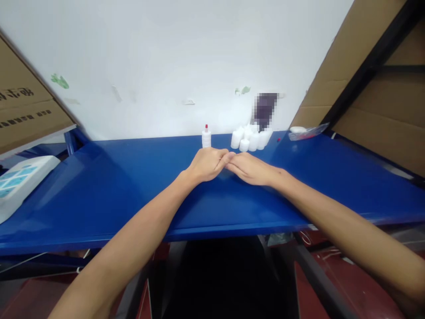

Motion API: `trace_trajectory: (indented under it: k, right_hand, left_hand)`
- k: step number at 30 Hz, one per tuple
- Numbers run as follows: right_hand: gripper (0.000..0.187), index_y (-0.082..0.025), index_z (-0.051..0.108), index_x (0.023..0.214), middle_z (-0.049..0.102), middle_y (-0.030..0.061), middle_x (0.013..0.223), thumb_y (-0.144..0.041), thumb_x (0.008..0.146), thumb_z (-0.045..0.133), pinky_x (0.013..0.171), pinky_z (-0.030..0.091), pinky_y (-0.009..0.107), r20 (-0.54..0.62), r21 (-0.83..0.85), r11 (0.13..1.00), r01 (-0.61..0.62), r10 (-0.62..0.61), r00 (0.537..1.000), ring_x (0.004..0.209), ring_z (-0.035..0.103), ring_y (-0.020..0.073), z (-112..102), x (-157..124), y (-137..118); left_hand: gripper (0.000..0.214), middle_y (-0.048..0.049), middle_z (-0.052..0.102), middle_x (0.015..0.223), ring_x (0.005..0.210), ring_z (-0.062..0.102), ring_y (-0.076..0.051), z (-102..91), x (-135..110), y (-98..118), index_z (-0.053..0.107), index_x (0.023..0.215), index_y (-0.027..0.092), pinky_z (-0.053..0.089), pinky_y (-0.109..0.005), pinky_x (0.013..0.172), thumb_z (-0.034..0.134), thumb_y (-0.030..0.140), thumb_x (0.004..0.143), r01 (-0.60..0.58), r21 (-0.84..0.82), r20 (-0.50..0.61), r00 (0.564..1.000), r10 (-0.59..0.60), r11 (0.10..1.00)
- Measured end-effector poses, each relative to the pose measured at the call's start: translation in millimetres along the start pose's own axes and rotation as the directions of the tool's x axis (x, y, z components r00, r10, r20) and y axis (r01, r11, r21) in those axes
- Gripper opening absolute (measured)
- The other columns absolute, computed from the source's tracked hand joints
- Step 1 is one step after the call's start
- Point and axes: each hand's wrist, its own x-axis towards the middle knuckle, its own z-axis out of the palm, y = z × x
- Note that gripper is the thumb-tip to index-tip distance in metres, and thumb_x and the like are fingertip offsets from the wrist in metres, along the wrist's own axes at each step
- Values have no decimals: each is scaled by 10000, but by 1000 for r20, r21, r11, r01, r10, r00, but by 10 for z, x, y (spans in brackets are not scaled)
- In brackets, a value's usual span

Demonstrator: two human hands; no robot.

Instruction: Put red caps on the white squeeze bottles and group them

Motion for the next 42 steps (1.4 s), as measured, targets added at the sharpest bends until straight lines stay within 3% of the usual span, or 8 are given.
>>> trace_trajectory:
  k: [4, 11, 16, 22, 26, 35, 42]
  right_hand:
    - [441, -180, 610, 832, 609, 41, 733, -387, 1058, 293, 642, 375, 309, 26, 22, 1000, -14, 13, 1000, 630, 514, 157, -11, -21, -1]
    - [216, -212, 506, 884, 624, 32, 766, -324, 1014, 375, 659, 369, 317, -10, 102, 971, -217, 220, 976, 675, 551, 184, -158, -74, 81]
    - [172, -208, 510, 891, 625, 30, 794, -336, 985, 444, 660, 358, 303, 60, 62, 964, -259, 256, 965, 693, 547, 172, -288, -105, 94]
    - [249, -207, 525, 778, 579, -8, 661, -398, 937, 536, 584, 281, 296, 199, -71, 945, -319, 326, 924, 565, 469, 129, -285, -100, 87]
    - [256, -205, 538, 768, 580, -7, 651, -406, 927, 545, 581, 273, 296, 226, -74, 949, -308, 316, 921, 556, 467, 126, -242, -91, 105]
    - [116, -205, 588, 934, 608, -11, 729, -298, 868, 612, 617, 320, 279, 160, -34, 955, -294, 295, 942, 606, 503, 129, -241, -87, 103]
    - [85, -203, 592, 883, 587, -25, 661, -280, 858, 619, 625, 335, 275, 120, 15, 956, -293, 289, 950, 575, 495, 121, -208, -75, 114]
  left_hand:
    - [633, -61, 653, 697, 641, 594, -180, -8, -20, -22, 611, 733, 181, 358, -290, 601, 179, 515, 1051, -40, 58, 50, 998, 37, 998]
    - [598, -62, 659, 747, 681, 591, -180, 38, -37, -60, 596, 726, 173, 386, -304, 650, 202, 472, 1062, 40, -20, -60, 997, -41, 999]
    - [541, -60, 674, 774, 710, 614, -185, 64, -19, -87, 627, 752, 167, 403, -300, 673, 262, 424, 1058, 111, 6, 35, 993, -111, 994]
    - [473, -60, 675, 787, 704, 606, -188, 84, -17, -109, 629, 766, 171, 361, -293, 625, 313, 391, 1041, 105, 91, 94, 989, -113, 990]
    - [475, -54, 670, 783, 704, 602, -188, 86, -22, -107, 623, 764, 176, 344, -295, 613, 310, 403, 1040, 113, 87, 95, 988, -121, 990]
    - [470, -51, 689, 787, 706, 613, -189, 101, -19, -110, 643, 762, 181, 372, -291, 640, 306, 371, 1029, 146, 26, 107, 983, -148, 989]
    - [485, -50, 681, 758, 689, 608, -190, 96, -10, -105, 637, 745, 185, 390, -292, 657, 294, 380, 1027, 162, 9, 123, 979, -161, 987]
